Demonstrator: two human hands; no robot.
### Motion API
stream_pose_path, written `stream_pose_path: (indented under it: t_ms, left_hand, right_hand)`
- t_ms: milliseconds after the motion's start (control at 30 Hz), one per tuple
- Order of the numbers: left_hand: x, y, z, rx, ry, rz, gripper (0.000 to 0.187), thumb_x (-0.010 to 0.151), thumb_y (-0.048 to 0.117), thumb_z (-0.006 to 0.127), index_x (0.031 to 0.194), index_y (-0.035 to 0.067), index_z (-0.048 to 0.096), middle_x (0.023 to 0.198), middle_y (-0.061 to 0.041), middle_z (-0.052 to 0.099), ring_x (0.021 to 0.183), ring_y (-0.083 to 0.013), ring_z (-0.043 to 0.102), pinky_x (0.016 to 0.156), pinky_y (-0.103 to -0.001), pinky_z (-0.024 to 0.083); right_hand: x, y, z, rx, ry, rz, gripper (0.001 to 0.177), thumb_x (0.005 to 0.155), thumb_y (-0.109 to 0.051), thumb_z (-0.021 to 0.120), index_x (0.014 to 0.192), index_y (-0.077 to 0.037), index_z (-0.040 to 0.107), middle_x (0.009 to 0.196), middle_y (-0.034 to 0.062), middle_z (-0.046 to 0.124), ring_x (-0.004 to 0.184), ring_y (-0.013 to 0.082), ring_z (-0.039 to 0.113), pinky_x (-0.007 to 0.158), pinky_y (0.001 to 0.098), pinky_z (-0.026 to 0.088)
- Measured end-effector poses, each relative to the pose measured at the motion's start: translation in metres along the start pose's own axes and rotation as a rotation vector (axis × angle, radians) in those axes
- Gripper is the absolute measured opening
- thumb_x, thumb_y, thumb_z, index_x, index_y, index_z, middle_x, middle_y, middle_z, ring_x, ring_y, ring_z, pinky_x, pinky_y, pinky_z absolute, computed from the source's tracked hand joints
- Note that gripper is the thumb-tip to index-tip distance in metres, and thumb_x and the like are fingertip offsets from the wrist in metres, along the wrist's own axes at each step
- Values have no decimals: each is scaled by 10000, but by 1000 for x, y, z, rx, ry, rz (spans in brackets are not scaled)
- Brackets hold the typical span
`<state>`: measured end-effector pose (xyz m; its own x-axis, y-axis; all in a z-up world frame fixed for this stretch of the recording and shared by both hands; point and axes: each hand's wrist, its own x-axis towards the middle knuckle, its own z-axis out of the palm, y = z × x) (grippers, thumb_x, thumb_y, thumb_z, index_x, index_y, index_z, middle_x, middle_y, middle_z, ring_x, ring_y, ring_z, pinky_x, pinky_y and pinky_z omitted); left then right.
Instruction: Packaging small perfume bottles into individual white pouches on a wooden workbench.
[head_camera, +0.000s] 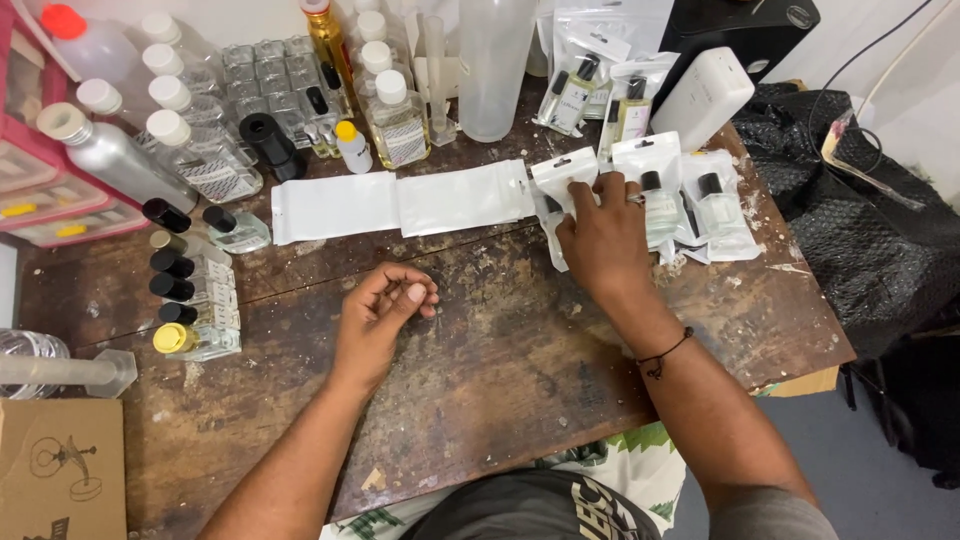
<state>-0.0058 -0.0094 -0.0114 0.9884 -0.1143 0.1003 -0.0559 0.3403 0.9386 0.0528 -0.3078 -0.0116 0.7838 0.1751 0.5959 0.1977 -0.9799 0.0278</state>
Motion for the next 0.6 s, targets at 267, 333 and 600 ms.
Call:
stream_pose_path:
  t_ms: [267,333,600]
  left_hand:
    - [1,0,0,10,-15,-7,194,968,80,664,1048,-97,656,902,-229,688,862,-243,707,731,-340,617]
    - [1,0,1,17,-20,-8,199,963,88,672,1045,-93,658,900,-223,689,861,-238,707,731,-337,617]
    - [1,-5,-3,-1,-37,-2,209,964,85,664,1059,-101,653,912,-223,687,865,-236,709,730,-325,623]
  right_hand:
    - [12,-19,-20,-79,-202,101,626,697,-380,860,1203,-80,644,1079,142,545,949,381,601,804,480,430]
    - [12,-18,-18,-92,-253,132,621,716,-364,842,1223,-88,615,1087,143,536,956,381,597,811,481,425]
    - [11,-5,-24,-197,-268,217,579,800,-374,811,1225,-54,584,1137,146,470,1050,371,468,869,466,315]
